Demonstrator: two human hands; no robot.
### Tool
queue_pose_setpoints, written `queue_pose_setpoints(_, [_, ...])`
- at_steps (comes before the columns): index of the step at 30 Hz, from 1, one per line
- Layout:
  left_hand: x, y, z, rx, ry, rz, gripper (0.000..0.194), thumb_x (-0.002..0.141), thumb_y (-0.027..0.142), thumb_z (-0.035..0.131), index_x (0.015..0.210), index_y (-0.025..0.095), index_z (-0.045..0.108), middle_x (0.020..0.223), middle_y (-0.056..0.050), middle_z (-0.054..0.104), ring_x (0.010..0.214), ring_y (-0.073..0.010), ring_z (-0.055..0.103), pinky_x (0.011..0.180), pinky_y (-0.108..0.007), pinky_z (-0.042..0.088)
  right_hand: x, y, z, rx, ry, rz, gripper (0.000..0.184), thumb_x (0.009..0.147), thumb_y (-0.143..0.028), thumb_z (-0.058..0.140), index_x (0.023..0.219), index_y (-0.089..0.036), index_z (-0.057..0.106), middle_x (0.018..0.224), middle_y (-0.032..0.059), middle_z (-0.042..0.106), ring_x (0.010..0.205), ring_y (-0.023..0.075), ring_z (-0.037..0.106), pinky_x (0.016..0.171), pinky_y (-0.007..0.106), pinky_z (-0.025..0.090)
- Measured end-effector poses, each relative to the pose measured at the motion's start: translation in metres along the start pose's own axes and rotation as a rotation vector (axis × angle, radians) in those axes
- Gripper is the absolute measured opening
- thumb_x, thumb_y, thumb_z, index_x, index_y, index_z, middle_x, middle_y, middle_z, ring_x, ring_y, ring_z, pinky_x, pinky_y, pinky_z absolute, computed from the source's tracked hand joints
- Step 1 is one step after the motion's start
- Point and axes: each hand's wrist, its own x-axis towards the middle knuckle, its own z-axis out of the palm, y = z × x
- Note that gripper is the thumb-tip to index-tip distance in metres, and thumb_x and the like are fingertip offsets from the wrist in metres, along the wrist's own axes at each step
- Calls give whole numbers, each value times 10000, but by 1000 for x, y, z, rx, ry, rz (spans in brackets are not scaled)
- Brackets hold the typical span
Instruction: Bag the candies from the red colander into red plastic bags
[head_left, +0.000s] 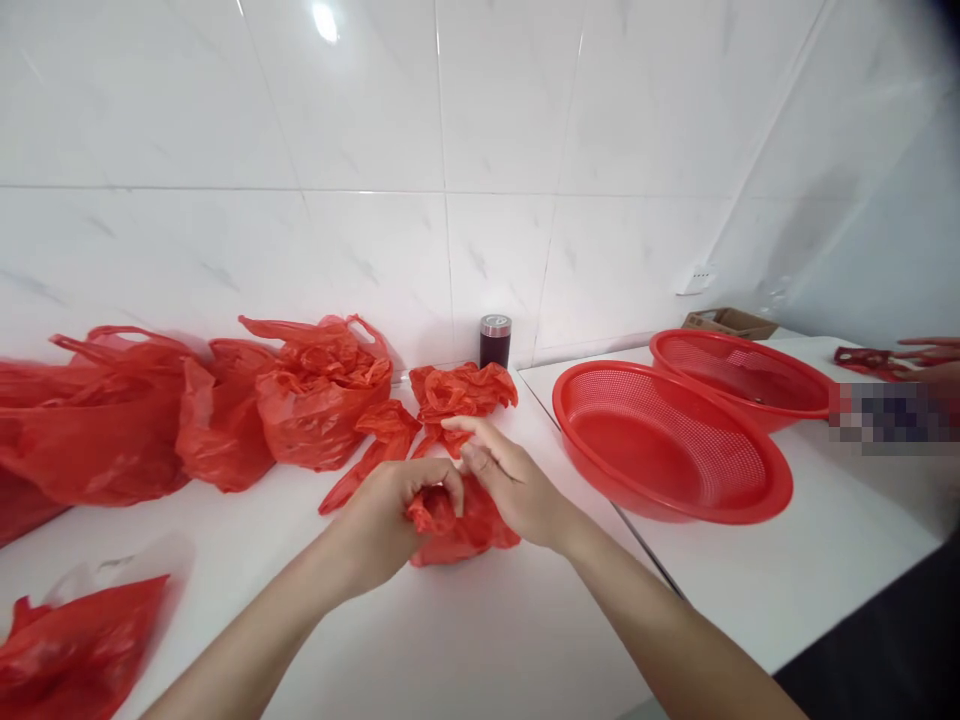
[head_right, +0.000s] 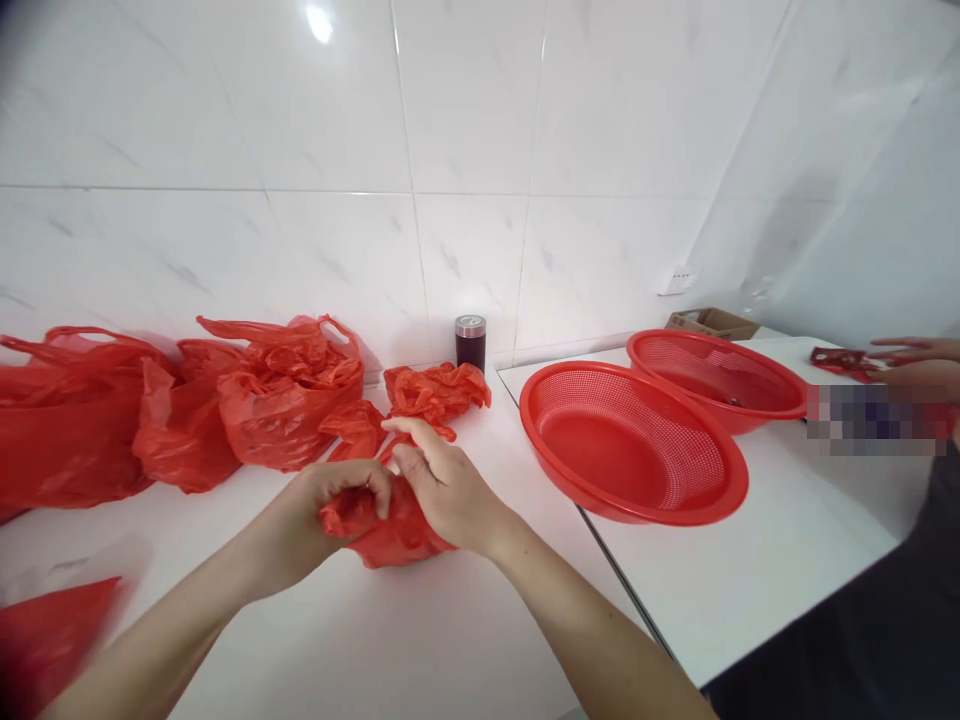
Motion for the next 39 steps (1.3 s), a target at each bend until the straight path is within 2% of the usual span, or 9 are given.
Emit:
queue_pose_setpoints(7, [0,-31,35,369,557,418,359,678,-70,456,882,218,517,1085,-11,614,838,-118,613,580,-191,409,-8,23,21,300,-115,123,200,950,-327,444,1054,-252,598,735,-30,540,657,122,508,651,275,441])
queue_pose_setpoints(12, [-8,-34,45,250,557,412,444,717,-29,484,1079,221,546,1121,-57,595,1007,-164,605,775,-245,491,-13,28,18,281,-12,134,145,916,-240,451,858,-203,579,761,-27,544,677,107,489,647,248,402])
queue_pose_setpoints(17, [-14,-36,48,99,417,238,448,844,61,427,1224,251,570,1144,-39,664,1031,-169,620,868,-283,488,-14,21,21,326,388,42,182,948,-247,388,799,-217,487,668,-53,477,628,97,474,634,235,405])
queue_pose_setpoints(21, [-26,-47,44,-174,431,-54,322,917,350,452,1110,213,671,1074,-62,718,989,-236,650,855,-348,510,-20,26,20,471,432,154,137,934,-387,488,967,-255,494,601,-82,462,560,95,467,625,243,431])
queue_pose_setpoints(26, [-66,-99,34,-566,687,-499,392,795,538,576,682,186,706,737,-62,731,836,-282,675,893,-445,514,-47,78,10,656,552,346,259,818,-420,656,953,-260,503,583,-112,398,467,57,370,703,284,474])
queue_pose_setpoints(30, [-83,-124,37,-821,569,-647,366,762,525,636,726,165,690,759,-66,708,824,-261,673,913,-464,518,-65,114,6,672,691,455,280,792,-437,671,905,-253,494,539,-115,347,468,72,397,678,276,464])
queue_pose_setpoints(32, [-78,-116,39,-625,657,-598,371,811,514,590,935,175,675,982,-82,701,931,-260,654,967,-483,475,-68,119,2,602,765,435,291,800,-464,659,933,-253,510,545,-109,345,486,83,403,691,286,469])
queue_pose_setpoints(35, [-60,-92,46,-6,793,-265,368,882,422,533,1205,251,571,1277,-81,583,1170,-267,537,1046,-493,383,-69,119,-4,479,752,429,318,823,-502,626,995,-251,534,563,-96,373,516,97,413,711,306,480])
queue_pose_setpoints(39, [-27,-70,68,432,303,123,493,817,337,652,1295,324,529,1394,-54,522,1305,-306,419,1101,-552,270,-76,127,0,442,663,468,336,856,-533,568,1015,-237,556,542,-85,367,537,116,424,670,299,478])
